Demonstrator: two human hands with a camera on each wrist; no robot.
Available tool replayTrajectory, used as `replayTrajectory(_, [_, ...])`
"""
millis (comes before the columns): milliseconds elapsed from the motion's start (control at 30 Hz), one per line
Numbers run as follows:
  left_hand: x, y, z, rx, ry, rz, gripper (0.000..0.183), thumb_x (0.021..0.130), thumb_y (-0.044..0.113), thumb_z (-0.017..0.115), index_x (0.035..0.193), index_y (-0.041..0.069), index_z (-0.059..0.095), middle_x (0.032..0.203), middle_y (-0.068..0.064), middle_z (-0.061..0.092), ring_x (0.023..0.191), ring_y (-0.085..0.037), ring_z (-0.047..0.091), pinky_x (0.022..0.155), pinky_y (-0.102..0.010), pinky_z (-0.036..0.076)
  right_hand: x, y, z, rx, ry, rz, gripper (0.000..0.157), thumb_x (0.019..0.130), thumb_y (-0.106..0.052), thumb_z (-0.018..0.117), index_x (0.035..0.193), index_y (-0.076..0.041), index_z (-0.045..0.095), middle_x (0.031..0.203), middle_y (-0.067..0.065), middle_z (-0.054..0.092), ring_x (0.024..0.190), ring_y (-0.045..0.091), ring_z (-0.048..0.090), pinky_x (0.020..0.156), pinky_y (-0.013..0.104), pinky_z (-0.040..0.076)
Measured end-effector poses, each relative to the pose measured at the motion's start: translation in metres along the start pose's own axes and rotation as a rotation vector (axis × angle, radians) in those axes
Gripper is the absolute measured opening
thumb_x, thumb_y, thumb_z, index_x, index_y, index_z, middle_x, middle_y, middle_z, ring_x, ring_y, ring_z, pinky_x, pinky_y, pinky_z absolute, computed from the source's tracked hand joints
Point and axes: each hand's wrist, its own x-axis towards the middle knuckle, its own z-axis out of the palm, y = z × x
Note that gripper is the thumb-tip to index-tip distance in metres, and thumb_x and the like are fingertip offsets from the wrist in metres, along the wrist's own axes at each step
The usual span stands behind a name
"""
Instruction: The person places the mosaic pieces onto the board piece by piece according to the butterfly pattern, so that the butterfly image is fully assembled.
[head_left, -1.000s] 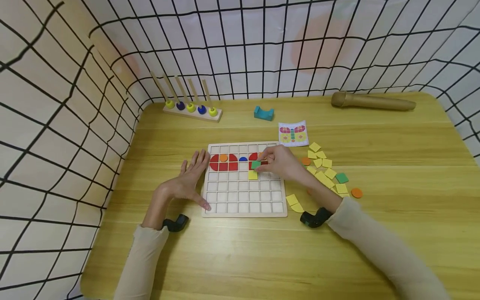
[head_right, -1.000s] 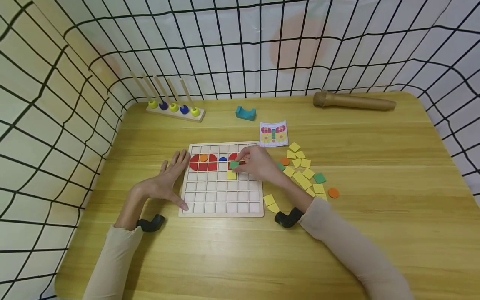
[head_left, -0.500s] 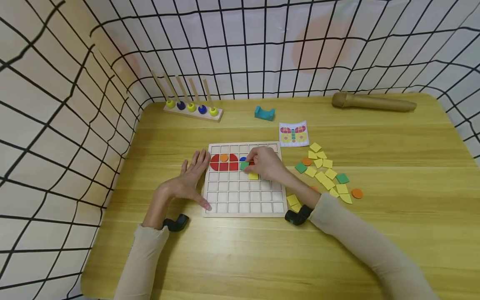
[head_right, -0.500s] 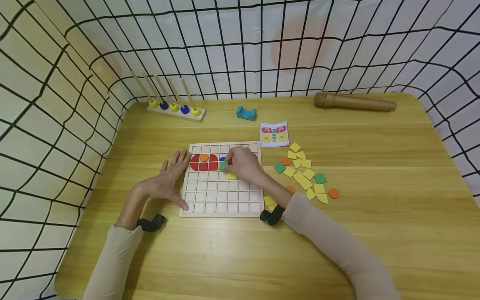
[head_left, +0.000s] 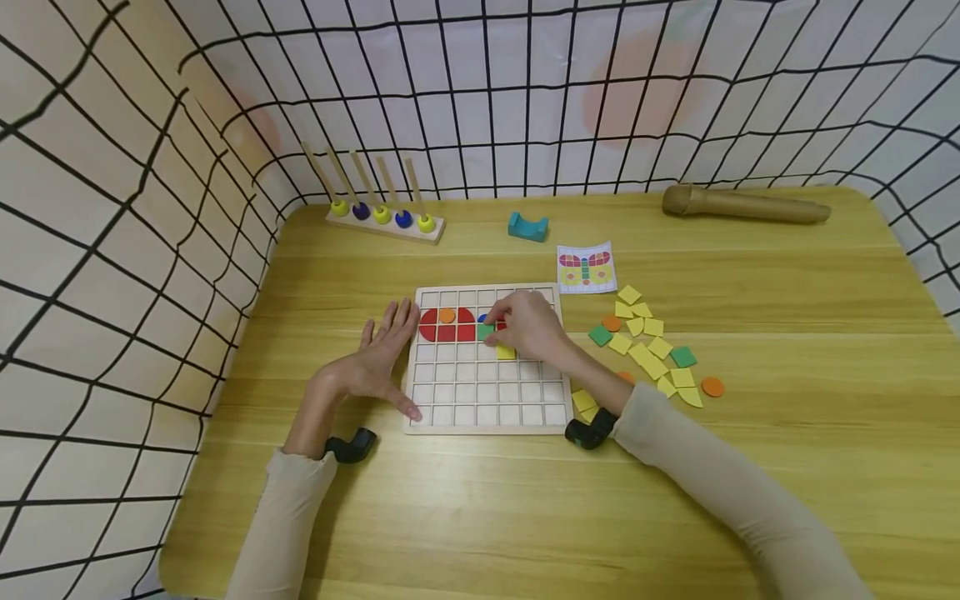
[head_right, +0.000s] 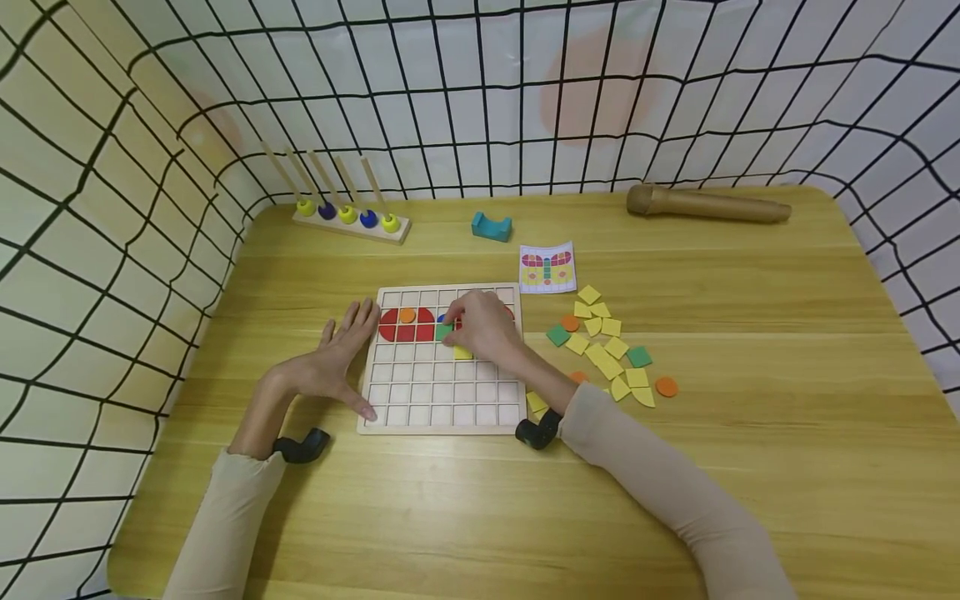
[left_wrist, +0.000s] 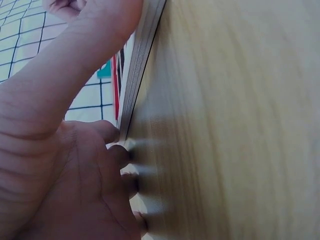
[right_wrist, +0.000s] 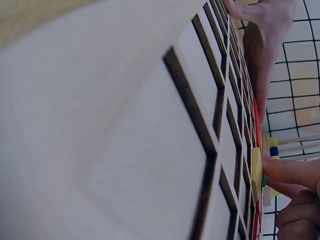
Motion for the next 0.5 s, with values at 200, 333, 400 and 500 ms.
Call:
replayTrajectory(200, [-0.001, 0.001, 0.0, -0.006, 0.002, 0.001, 0.16, 0.061, 0.047, 0.099, 0.164, 0.009, -0.017, 0.17, -0.012, -0.031, 0.157, -0.033, -0.032, 0.125, -0.064, -0.02, 0.004, 0.01, 0.001, 0.11, 0.006, 0.048, 0.021, 0.079, -0.017, 0.091, 0.098, -0.011, 0.085, 0.1, 0.009, 0.075, 0.07, 0.015, 0.047, 0.06, 0.024, 0.03])
replayTrajectory(333, [-0.002, 0.003, -0.001, 0.0, 0.0, 0.005, 0.16, 0.061, 0.045, 0.1, 0.164, 0.008, -0.017, 0.17, -0.013, -0.03, 0.157, -0.034, -0.031, 0.125, -0.064, -0.019, 0.005, 0.014, 0.001, 0.168, -0.007, 0.055, 0.022, 0.079, -0.017, 0.091, 0.099, -0.013, 0.085, 0.12, 0.009, 0.077, 0.086, 0.017, 0.053, 0.064, 0.022, 0.033])
replayTrajectory(400, [-0.002, 0.003, -0.001, 0.004, 0.0, 0.01, 0.16, 0.061, 0.045, 0.1, 0.164, 0.007, -0.017, 0.17, -0.014, -0.03, 0.157, -0.035, -0.031, 0.125, -0.065, -0.019, 0.004, 0.015, 0.001, 0.183, -0.011, 0.053, 0.022, 0.079, -0.017, 0.092, 0.099, -0.013, 0.085, 0.12, 0.008, 0.078, 0.085, 0.016, 0.051, 0.064, 0.022, 0.032])
replayTrajectory(500, [-0.003, 0.003, -0.001, 0.008, 0.0, 0.014, 0.16, 0.061, 0.044, 0.1, 0.164, 0.007, -0.017, 0.17, -0.015, -0.03, 0.157, -0.036, -0.031, 0.124, -0.065, -0.019, 0.004, 0.015, 0.001, 0.221, -0.023, 0.058, 0.023, 0.079, -0.015, 0.091, 0.101, -0.013, 0.085, 0.098, 0.006, 0.077, 0.068, 0.013, 0.038, 0.058, 0.023, 0.024])
